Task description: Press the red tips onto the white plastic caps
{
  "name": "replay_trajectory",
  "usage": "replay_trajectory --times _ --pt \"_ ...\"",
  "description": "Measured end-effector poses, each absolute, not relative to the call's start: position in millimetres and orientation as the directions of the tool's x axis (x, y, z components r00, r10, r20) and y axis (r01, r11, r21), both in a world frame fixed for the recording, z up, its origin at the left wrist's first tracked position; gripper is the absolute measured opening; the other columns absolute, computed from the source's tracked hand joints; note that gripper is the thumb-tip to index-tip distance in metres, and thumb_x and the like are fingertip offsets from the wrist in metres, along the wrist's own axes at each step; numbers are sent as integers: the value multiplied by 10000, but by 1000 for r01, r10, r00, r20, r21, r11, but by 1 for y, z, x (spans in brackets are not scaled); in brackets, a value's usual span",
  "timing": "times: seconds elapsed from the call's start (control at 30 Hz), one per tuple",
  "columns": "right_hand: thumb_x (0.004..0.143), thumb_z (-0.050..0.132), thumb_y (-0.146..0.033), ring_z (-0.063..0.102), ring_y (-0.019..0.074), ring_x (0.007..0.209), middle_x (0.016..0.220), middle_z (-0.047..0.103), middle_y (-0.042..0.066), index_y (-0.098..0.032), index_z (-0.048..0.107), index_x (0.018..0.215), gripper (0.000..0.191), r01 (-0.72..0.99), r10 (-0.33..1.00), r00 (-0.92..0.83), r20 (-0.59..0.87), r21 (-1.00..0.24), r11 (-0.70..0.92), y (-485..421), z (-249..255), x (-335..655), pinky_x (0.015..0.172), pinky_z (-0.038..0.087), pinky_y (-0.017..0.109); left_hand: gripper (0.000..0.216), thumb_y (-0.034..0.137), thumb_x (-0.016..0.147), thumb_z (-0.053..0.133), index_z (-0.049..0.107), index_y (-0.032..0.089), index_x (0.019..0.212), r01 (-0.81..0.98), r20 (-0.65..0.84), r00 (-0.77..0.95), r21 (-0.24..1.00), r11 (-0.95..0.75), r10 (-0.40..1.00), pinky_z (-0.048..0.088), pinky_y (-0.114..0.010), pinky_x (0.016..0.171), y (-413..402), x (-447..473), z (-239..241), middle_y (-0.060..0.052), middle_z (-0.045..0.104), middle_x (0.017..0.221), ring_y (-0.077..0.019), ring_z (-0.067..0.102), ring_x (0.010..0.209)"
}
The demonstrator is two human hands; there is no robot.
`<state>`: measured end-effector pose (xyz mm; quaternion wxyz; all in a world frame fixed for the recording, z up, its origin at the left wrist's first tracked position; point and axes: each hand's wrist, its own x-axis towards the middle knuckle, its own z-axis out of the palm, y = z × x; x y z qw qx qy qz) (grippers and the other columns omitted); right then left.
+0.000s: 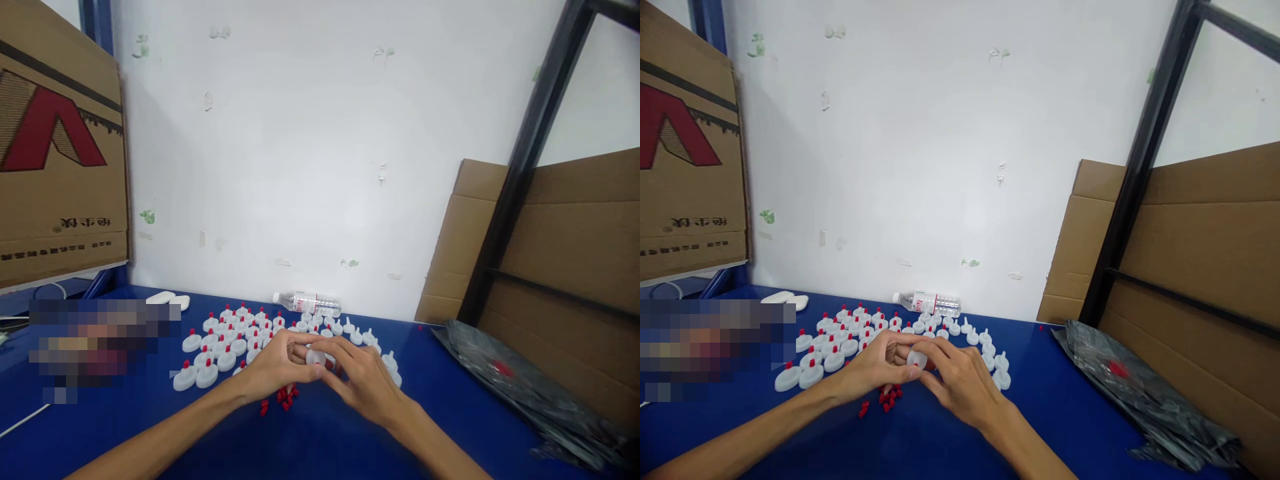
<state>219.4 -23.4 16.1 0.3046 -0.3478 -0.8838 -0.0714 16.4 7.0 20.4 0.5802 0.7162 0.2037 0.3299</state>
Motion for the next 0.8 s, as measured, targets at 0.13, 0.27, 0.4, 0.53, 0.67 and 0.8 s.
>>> replay_trajectory --times 0.13,0.27,0.4,0.53,0.67,0.8 --pt "963 533 -303 678 111 766 1132 687 20 -267 540 1246 286 659 592 -572 568 -111 744 -27 18 218 667 495 225 529 406 770 755 658 158 1227 -59 238 697 959 -276 677 363 -205 553 7 17 20 -24 703 769 -96 542 596" --pt "952 530 -330 676 128 739 1117 694 34 -264 544 1240 296 685 613 -539 578 -124 718 -28 18 217 630 479 226 544 484 807 698 620 153 1231 81 215 641 936 -344 736 455 -259 637 8 12 23 -40 698 810 -149 610 660" --pt "962 523 -363 660 137 746 1153 664 23 -272 557 1199 256 732 663 -503 555 -135 668 -28 20 218 651 481 254 395 519 935 473 598 193 1119 252 301 515 842 -477 803 419 -240 566 16 0 36 6 643 771 -119 548 571" --pt "956 525 -416 635 145 743 1246 591 33 -264 573 1166 263 759 696 -553 457 -68 648 -30 22 218 696 491 304 223 405 868 574 637 195 832 490 250 585 650 -581 772 386 -224 547 24 -16 52 24 621 659 -129 545 588" --pt "960 500 -471 628 167 751 1208 574 35 -261 600 1120 282 765 718 -606 342 3 644 -31 21 218 698 492 326 206 411 780 656 671 211 824 597 -40 685 603 -529 728 396 -222 498 25 -28 56 16 662 678 -138 569 556" --pt "964 520 -431 636 185 787 1198 564 28 -301 545 1243 309 782 737 -596 319 21 623 -27 19 220 718 492 335 337 437 618 797 644 209 814 718 -379 662 570 -400 647 360 -218 400 22 -31 51 23 676 649 -112 500 397"
